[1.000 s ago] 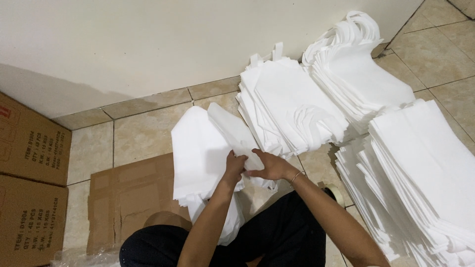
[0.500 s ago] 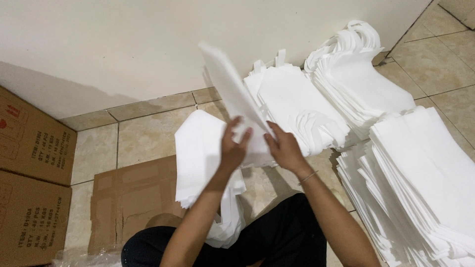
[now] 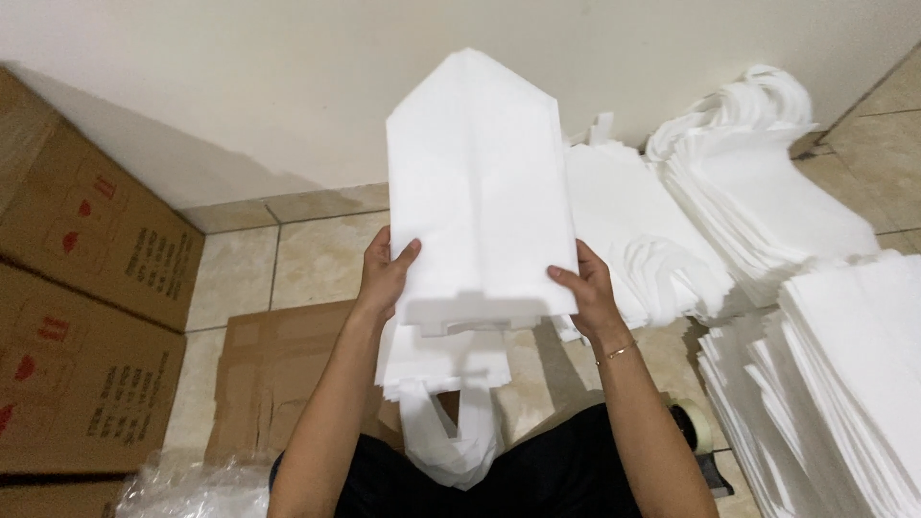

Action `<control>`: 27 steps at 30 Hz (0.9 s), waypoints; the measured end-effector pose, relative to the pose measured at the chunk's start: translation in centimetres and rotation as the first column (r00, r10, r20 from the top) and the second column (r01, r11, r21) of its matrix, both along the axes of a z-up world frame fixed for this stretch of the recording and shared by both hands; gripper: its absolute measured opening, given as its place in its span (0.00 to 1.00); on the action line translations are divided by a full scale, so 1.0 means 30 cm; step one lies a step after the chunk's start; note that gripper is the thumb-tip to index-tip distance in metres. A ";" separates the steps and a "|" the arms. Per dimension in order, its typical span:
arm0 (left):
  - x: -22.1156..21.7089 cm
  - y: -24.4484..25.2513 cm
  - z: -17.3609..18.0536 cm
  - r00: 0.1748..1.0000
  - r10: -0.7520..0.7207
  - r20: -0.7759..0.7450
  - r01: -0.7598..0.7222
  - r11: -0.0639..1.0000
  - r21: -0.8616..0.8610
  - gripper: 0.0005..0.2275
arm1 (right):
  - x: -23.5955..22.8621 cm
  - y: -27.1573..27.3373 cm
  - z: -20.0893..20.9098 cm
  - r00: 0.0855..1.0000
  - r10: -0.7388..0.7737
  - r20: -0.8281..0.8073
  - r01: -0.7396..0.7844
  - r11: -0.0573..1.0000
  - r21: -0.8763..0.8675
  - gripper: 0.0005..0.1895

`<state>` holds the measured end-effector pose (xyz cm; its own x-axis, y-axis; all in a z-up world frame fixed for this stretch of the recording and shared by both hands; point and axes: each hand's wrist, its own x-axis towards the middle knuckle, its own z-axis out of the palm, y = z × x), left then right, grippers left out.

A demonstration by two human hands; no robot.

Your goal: The person sits on the floor and repeatedly picks up white plastic bags from a large pile. They unfold each bag, smooth it out, and fold it into a compact shape before placing it onto a separate, neat stack. The process is repeated continuously throughout the video.

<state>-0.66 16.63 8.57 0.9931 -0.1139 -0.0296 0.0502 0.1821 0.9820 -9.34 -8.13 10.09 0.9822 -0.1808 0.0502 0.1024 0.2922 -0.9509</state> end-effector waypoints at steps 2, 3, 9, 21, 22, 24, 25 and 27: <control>0.005 0.027 -0.004 0.999 0.036 0.021 -0.037 0.999 0.039 0.12 | 0.030 0.032 -0.026 0.998 0.053 -0.045 -0.047 0.992 0.113 0.24; 0.016 0.034 0.000 0.997 0.057 0.057 -0.061 0.995 0.074 0.12 | 0.050 0.043 -0.034 0.993 0.094 -0.071 -0.076 0.972 0.222 0.26; -0.011 0.123 -0.048 0.988 -0.040 -0.152 0.065 0.984 0.165 0.29 | 0.094 0.078 -0.181 0.933 0.096 -0.346 0.015 0.953 0.303 0.18; -0.039 0.168 -0.374 0.874 0.073 -0.480 -0.111 0.993 -0.051 0.22 | -0.067 0.276 -0.241 0.734 0.371 -0.569 -0.137 0.901 0.411 0.30; -0.038 0.165 -0.371 0.874 0.072 -0.481 -0.110 0.993 -0.052 0.22 | -0.070 0.276 -0.289 0.733 0.370 -0.570 -0.136 0.902 0.410 0.30; -0.045 0.164 -0.367 0.882 0.130 -0.454 -0.143 0.990 0.007 0.21 | -0.085 0.279 -0.385 0.728 0.371 -0.576 -0.163 0.910 0.381 0.26; -0.055 0.170 -0.365 0.880 0.132 -0.456 -0.145 0.989 0.007 0.21 | -0.108 0.283 -0.401 0.726 0.373 -0.578 -0.164 0.910 0.381 0.26; -0.072 0.184 -0.357 0.896 0.134 -0.423 -0.069 0.984 0.165 0.19 | -0.152 0.291 -0.430 0.679 0.389 -0.623 -0.150 0.904 0.401 0.32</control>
<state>-2.81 22.14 -2.14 0.8846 0.0245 -0.4657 0.4632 0.0698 0.8835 -13.91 0.61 -2.82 0.7301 0.2095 -0.6505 -0.6577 0.4738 -0.5856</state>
